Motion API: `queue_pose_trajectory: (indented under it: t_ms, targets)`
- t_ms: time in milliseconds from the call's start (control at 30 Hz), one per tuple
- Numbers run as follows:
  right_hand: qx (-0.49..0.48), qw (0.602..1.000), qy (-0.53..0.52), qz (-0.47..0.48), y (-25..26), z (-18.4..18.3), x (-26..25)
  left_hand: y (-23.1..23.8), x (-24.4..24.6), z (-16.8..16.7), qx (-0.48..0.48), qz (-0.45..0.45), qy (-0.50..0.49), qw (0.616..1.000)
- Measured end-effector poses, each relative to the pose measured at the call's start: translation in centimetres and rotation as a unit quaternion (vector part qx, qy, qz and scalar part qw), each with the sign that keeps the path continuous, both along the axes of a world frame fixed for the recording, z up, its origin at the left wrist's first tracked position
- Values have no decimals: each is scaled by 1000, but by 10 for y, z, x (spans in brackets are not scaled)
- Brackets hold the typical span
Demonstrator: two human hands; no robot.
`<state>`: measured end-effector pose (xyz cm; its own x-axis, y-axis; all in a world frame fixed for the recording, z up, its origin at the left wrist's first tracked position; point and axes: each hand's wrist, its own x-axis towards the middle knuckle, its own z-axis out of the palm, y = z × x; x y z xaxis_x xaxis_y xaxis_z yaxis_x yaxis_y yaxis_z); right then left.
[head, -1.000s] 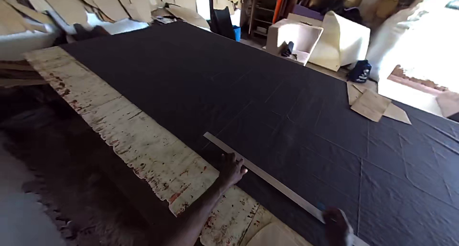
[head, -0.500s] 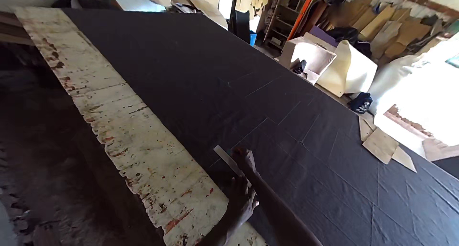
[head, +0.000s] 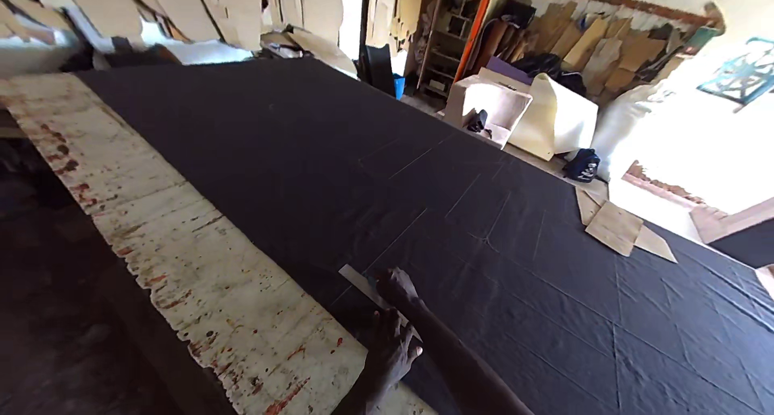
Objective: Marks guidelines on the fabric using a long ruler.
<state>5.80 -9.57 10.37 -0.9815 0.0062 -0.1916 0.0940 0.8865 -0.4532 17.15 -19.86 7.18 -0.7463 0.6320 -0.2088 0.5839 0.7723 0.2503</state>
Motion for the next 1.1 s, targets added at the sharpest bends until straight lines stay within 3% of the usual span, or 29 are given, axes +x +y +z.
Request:
queue_pose_trajectory:
  t_ms: [167,500,733,967,1100]
  targets:
    - [3,999,-36,3,64,9,88,2,-7,9,-19,-4,-21,1000]
    - [28,997,-51,-57,240,13,369,5,-21,12,-7,-32,-12,999]
    - [77,989,-34,-126,336,9,533,11,-28,16,-16,-54,-15,998]
    - [7,971,79,-227,337,-9,575,24,-26,25,-82,-41,-40,995]
    - [13,910,159,-383,321,-31,597,25,-19,13,-99,-32,-12,994]
